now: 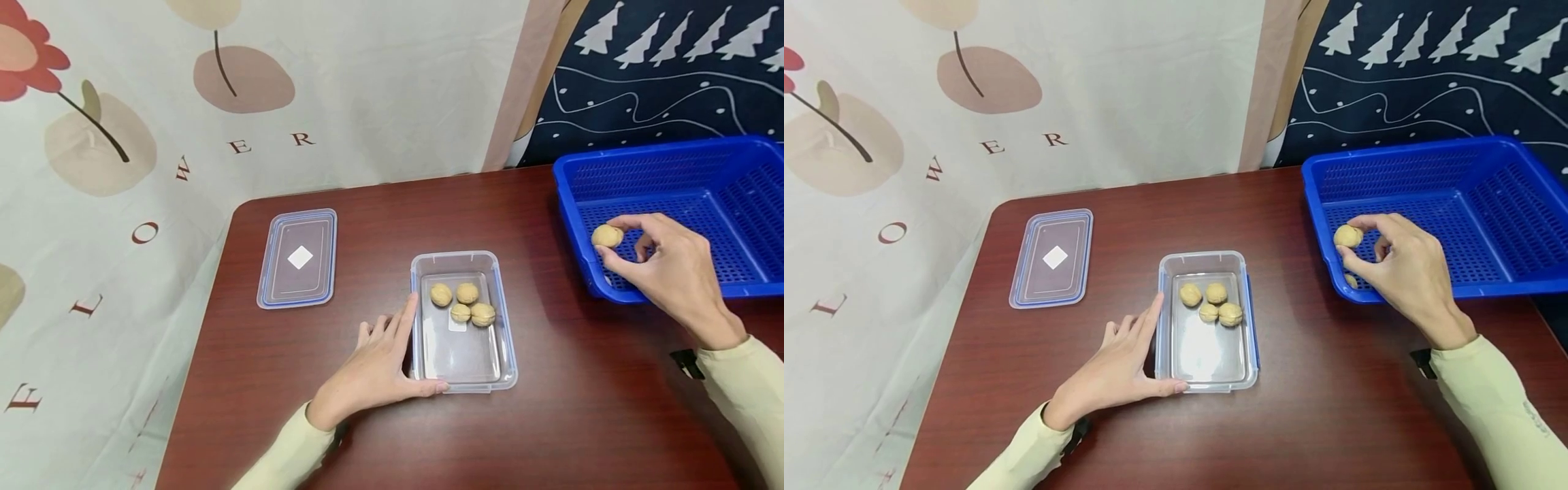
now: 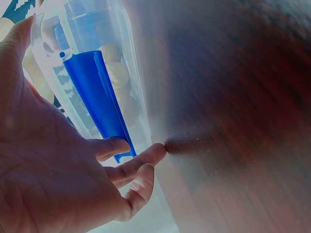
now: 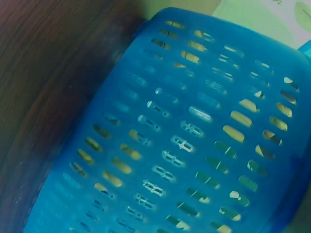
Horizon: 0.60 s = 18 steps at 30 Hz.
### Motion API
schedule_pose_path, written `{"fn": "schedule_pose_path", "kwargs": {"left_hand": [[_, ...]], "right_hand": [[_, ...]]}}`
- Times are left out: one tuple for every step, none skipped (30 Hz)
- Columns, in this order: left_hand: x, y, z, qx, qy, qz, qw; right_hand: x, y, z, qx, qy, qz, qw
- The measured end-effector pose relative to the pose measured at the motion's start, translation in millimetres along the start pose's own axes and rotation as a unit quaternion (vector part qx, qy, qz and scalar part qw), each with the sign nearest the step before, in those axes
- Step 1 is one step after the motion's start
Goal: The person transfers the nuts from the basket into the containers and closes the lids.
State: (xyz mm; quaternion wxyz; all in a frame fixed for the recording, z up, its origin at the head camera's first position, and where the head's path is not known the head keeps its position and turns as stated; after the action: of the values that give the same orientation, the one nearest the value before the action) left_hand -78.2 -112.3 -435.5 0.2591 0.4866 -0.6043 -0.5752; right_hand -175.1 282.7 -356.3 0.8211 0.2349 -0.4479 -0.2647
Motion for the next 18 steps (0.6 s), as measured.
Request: {"fn": "schedule_pose_path", "kwargs": {"left_hand": [[0.0, 0.0, 0.0, 0.000, 0.000, 0.001, 1.0000], [0.0, 0.0, -0.1, -0.001, -0.001, 0.001, 1.0000], [0.0, 0.3, -0.1, -0.002, -0.001, 0.001, 1.0000], [0.1, 0.4, -0.1, -0.002, -0.002, 0.002, 1.0000], [0.1, 0.5, -0.2, -0.003, -0.002, 0.003, 1.0000], [0.3, 0.6, -0.3, -0.003, -0.003, 0.002, 1.0000], [0.4, 0.6, -0.4, -0.004, -0.003, 0.003, 1.0000], [0.4, 0.7, -0.5, -0.004, -0.004, 0.004, 1.0000], [0.4, 0.8, -0.5, -0.004, -0.004, 0.003, 1.0000], [0.3, 0.7, -0.5, -0.005, -0.005, 0.004, 1.0000], [0.2, 0.8, -0.5, -0.005, -0.005, 0.005, 1.0000], [0.0, 0.8, -0.5, -0.006, -0.006, 0.005, 1.0000], [-0.1, 0.7, -0.5, -0.006, -0.006, 0.005, 0.9999], [-0.2, 0.7, -0.6, -0.006, -0.006, 0.004, 1.0000], [-0.3, 0.9, -0.6, -0.006, -0.006, 0.004, 1.0000], [-0.2, 0.8, -0.7, -0.005, -0.006, 0.003, 1.0000], [-0.2, 0.9, -0.8, -0.005, -0.005, 0.003, 1.0000], [-0.1, 0.9, -0.9, -0.005, -0.005, 0.002, 1.0000]], "right_hand": [[2, -0.5, 0, -0.004, 0.006, 0.002, 1.000], [4, -0.8, 0, -0.009, 0.011, 0.005, 1.000], [6, -1.0, 0, -0.012, 0.015, 0.007, 1.000], [8, -1.4, 0, -0.014, 0.017, 0.010, 1.000], [10, -2.0, 0, -0.015, 0.020, 0.013, 1.000], [12, -2.7, 0, -0.014, 0.023, 0.015, 1.000], [14, -3.6, -1, -0.013, 0.026, 0.016, 0.999], [15, -4.5, -1, -0.011, 0.029, 0.018, 0.999], [17, -5.5, -1, -0.009, 0.032, 0.018, 0.999], [18, -6.8, -1, -0.007, 0.033, 0.019, 0.999], [19, -7.9, -2, -0.004, 0.036, 0.020, 0.999], [20, -9.0, -2, -0.002, 0.038, 0.021, 0.999], [21, -9.9, -2, 0.000, 0.039, 0.021, 0.999], [23, -10.6, -2, 0.001, 0.041, 0.022, 0.999], [24, -11.2, -2, 0.003, 0.043, 0.023, 0.999], [24, -11.7, -2, 0.003, 0.044, 0.024, 0.999], [26, -12.2, -2, 0.004, 0.046, 0.025, 0.999], [26, -12.6, -3, 0.004, 0.048, 0.027, 0.998]]}}
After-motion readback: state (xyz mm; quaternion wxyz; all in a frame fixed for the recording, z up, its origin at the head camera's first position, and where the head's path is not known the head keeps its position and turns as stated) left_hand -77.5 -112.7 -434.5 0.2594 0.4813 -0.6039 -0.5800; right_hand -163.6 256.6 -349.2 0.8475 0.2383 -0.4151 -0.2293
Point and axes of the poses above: each hand's wrist, its own z-axis towards the middle knuckle, its own y-axis out of the back of the hand, x = y × z, the point moved 8 cm from there along z, towards the middle knuckle, and after that the axes turned 14 degrees about z, right-handed, at the moved point
